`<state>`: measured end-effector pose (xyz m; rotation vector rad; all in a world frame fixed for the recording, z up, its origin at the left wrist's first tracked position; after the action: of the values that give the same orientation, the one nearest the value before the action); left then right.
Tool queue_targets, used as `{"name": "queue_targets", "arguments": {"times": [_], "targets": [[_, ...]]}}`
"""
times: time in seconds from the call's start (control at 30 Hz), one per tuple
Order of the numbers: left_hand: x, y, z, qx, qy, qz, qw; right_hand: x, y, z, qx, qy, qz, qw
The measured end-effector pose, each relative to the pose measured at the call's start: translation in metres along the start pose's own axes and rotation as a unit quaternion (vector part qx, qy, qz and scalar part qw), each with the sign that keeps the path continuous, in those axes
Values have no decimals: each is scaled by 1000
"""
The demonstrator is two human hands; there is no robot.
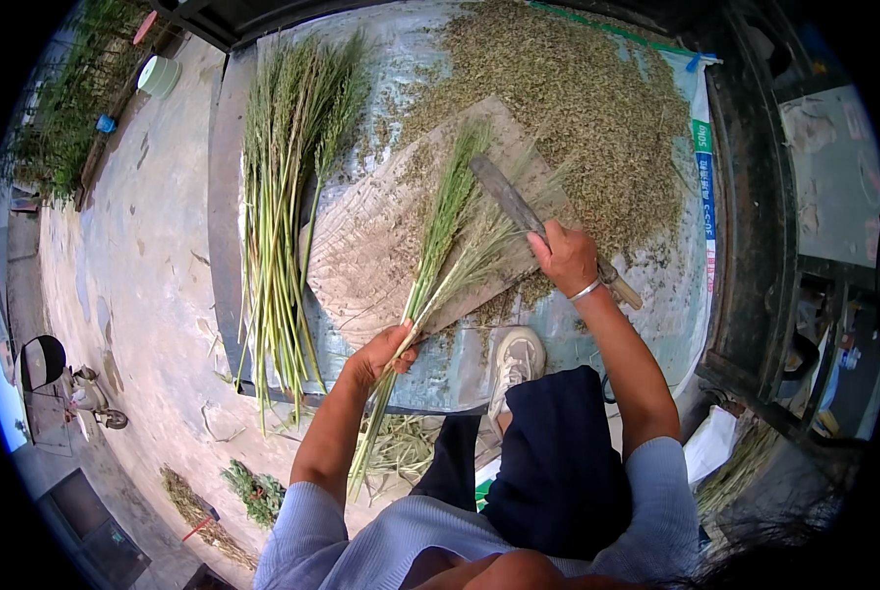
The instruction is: The person holds bundles of green grain stalks and repeatedly strikes them against a wooden board to separate the seeds. The seeds fall onto a large white tarp spread on the ground, while the person discards the stripped stalks to the side.
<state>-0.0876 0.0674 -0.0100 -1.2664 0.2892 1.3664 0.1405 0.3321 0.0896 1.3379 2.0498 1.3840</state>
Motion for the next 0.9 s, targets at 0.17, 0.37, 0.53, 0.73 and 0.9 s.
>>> {"name": "queue_targets", "arguments": {"times": [0.17,0.37,0.53,0.73,0.9], "targets": [[-1,-35,2,-139,-64,-35,988,-74,-10,-47,95,61,-88,990],[10,-19,-22,-183,-86,-24,979,-111,-45,-12,79,35,-140,986],[-1,-24,-19,-115,-47,28,992,-108,-33,-18,102,28,-115,988],[-3,-38,-26,-142,-101,-108,979,-118,-27,-19,109,-16,-97,989],[6,-40,-39,-134,-122,16,983,-132,-40,-7,111,-54,-96,988]]}}
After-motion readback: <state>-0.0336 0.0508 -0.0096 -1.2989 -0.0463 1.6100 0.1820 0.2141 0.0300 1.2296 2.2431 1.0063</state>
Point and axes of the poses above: each hand's wrist, its own x-axis towards the middle knuckle, its own y-axis out of the back of the hand, z = x × y, the point moved 4 cm from there along x, towards the middle knuckle, and after that the axes turned 8 degrees about -y, right-handed, at the moved point
